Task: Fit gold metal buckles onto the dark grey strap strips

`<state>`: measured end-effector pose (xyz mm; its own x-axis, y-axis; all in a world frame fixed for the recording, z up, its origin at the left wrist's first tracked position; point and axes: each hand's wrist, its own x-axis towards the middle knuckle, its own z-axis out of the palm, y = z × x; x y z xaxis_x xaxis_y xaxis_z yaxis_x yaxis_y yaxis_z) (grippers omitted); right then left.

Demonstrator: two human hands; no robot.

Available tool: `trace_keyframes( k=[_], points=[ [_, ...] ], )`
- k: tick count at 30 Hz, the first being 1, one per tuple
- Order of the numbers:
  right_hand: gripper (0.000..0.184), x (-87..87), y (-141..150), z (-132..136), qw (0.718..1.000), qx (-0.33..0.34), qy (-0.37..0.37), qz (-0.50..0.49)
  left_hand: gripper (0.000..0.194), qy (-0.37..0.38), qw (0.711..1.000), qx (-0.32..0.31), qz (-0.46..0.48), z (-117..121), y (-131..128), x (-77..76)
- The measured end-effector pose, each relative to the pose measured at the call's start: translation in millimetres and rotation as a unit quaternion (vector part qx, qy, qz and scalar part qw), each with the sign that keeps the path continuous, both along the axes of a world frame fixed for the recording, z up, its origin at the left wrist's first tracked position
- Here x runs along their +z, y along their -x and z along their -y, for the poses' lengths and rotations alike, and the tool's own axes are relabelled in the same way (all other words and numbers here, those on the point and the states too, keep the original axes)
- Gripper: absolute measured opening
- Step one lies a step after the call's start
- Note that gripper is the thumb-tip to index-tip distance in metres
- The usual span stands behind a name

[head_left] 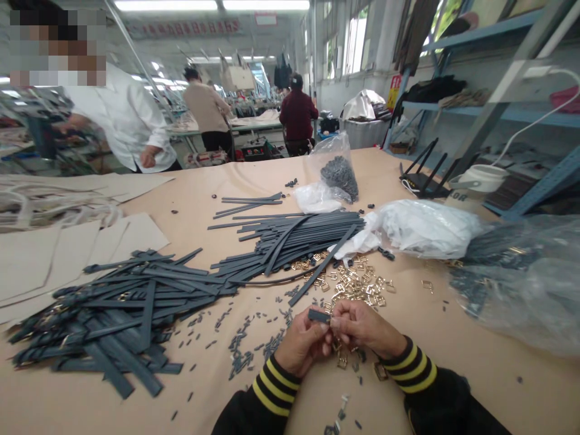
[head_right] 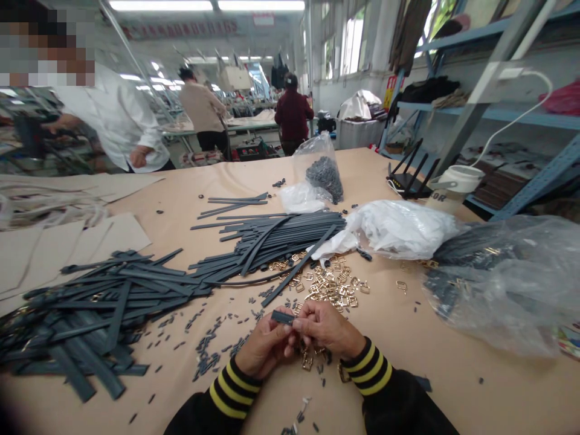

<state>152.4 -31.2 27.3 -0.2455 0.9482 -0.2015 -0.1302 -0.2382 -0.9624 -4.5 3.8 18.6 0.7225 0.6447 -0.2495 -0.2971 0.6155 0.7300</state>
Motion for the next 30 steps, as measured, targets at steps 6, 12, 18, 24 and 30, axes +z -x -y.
trace_keyframes(
  k=[6,12,18,24,30],
  points=[
    [0.027,-4.1,0,-2,0.998,-0.008,-0.017,0.063,0.024,-0.051,0.998,0.025,-0.036,-2,1,4.6],
    [0.021,0.0,5,-1,0.996,-0.011,-0.027,0.084,0.024,-0.063,0.995,0.043,-0.071,-3,0,-0.1],
    [0.015,3.9,12,1,0.982,-0.025,-0.112,0.153,0.025,-0.095,0.987,0.07,-0.11,-3,-1,-7.5],
    [0.005,3.2,11,0,0.982,-0.025,-0.089,0.162,0.024,-0.063,0.989,0.093,-0.1,0,-3,-4.5],
    [0.006,-1.3,9,-1,0.982,-0.031,-0.065,0.175,0.026,-0.098,0.973,0.115,-0.174,-1,-3,-9.4]
  ],
)
